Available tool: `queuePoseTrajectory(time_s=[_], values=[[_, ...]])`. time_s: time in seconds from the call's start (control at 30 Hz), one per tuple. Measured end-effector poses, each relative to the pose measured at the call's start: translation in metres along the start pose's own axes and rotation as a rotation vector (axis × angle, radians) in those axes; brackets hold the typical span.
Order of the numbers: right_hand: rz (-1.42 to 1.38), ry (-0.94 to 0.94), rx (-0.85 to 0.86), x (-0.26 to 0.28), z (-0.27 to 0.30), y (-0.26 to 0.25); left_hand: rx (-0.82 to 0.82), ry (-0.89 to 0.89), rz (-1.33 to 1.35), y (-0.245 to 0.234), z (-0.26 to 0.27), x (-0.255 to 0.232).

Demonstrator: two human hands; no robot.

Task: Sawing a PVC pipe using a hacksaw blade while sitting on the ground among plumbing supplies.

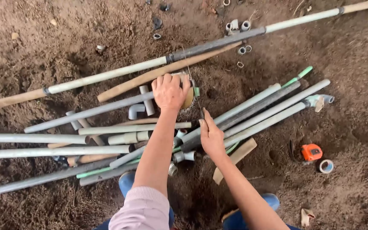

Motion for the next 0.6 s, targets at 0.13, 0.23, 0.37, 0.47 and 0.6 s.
queuePoseTrajectory(time_s=[0.13,0.23,0.37,0.47,0.6], values=[[0.041,0.041,0.054,-0.02,0.024,0.003,0.01,0.002,-0.011,-0.005,0.0,-0.002],[0.103,0.003,0.051,-0.017,0.014,0.006,0.001,-0.005,-0.015,0.002,0.001,0.001],[-0.016,-0.034,-0.006,-0.006,-0.006,0.004,-0.012,0.013,-0.005,-0.006,-0.001,-0.003],[0.064,-0.01,-0.02,-0.019,0.008,0.0,0.042,-0.009,-0.012,0.006,0.006,0.004],[-0.042,0.058,-0.135,-0.049,0.055,-0.006,0.101,0.027,-0.122,0.01,0.021,0.004]])
Point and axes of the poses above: each hand's wrist, its own z-axis away from the middle knuckle, its own y-axis out of the palm, x = y × z, the point moved 4 cm from there along -z, towards the middle knuckle, and after that the axes turned 13 degrees about -y, right-handed, at the moved point
